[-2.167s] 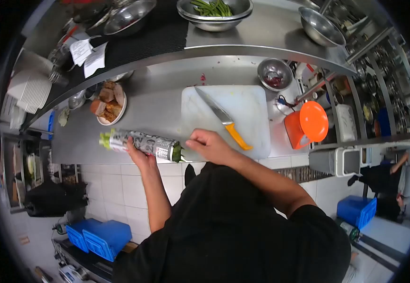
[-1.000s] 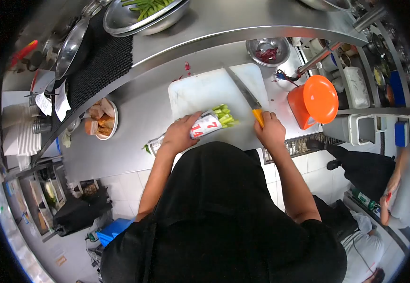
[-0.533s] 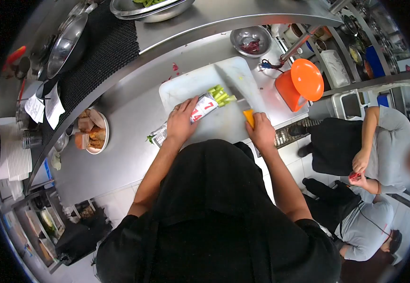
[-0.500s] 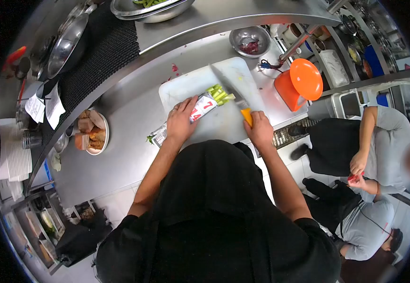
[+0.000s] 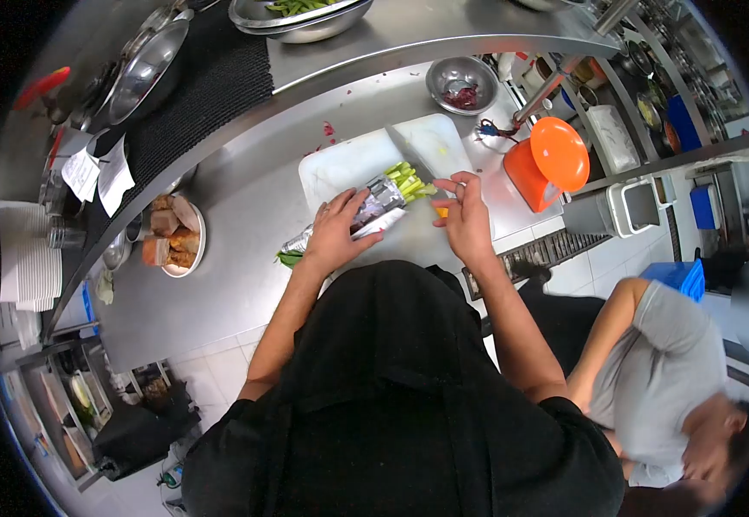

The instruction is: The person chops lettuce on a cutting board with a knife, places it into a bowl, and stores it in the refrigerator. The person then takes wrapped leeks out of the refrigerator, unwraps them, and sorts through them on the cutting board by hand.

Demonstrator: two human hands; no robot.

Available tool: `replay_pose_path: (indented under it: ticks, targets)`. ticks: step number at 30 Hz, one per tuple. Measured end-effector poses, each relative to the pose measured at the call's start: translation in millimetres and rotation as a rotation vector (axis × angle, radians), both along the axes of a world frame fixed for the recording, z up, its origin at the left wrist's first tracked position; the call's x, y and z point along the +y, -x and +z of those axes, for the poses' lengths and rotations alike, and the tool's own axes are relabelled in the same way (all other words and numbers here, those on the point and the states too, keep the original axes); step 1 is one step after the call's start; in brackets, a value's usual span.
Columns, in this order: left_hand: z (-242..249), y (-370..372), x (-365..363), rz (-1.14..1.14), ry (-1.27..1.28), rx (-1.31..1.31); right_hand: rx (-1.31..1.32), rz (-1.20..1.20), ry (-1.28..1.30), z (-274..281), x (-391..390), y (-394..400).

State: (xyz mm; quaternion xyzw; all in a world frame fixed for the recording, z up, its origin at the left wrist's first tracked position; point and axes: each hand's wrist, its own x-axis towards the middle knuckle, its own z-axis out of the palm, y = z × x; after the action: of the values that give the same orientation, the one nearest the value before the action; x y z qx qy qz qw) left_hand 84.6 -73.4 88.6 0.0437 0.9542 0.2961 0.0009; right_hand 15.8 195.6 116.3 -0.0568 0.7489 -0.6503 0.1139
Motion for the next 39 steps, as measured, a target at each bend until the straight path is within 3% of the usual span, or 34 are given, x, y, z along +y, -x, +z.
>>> replay_pose_path:
  ticks: [4,7,10,13,20,26,29,33,36,39]
  targets:
    - [35,2,10,0.002,-0.381,0.105,-0.106,0.099,0.242,13,-25,0]
    - [56,5,16,0.053,-0.389,0.302,-0.177,0.15,0.345,25,-47,2]
    - [70,3,20,0.156,-0.485,0.224,-0.214,0.186,0.404,33,-64,4]
    - [86,2,23,0.109,-0.603,-0.1,-0.206,0.246,0.438,36,-74,5]
    - [56,3,28,-0.02,-0.943,-0.185,-0.133,0.251,0.396,41,-77,2]
    - [78,-2,34,0.068,-1.226,-0.351,-0.078,0.168,0.362,30,-77,3]
    - [72,1,24,-0.056,-1.17,-0.511,-0.097,0.174,0.367,-5,-71,16]
    - [59,0,37,-0.243,-0.972,-0.462,-0.18,0.182,0.364,19,-73,13]
    - [57,5,35,-0.363,-0.945,-0.463,-0.135,0.091,0.48,48,-71,16]
    - [63,5,43,-0.47,-0.748,-0.444,0.111,-0.166,0.508,29,-77,55]
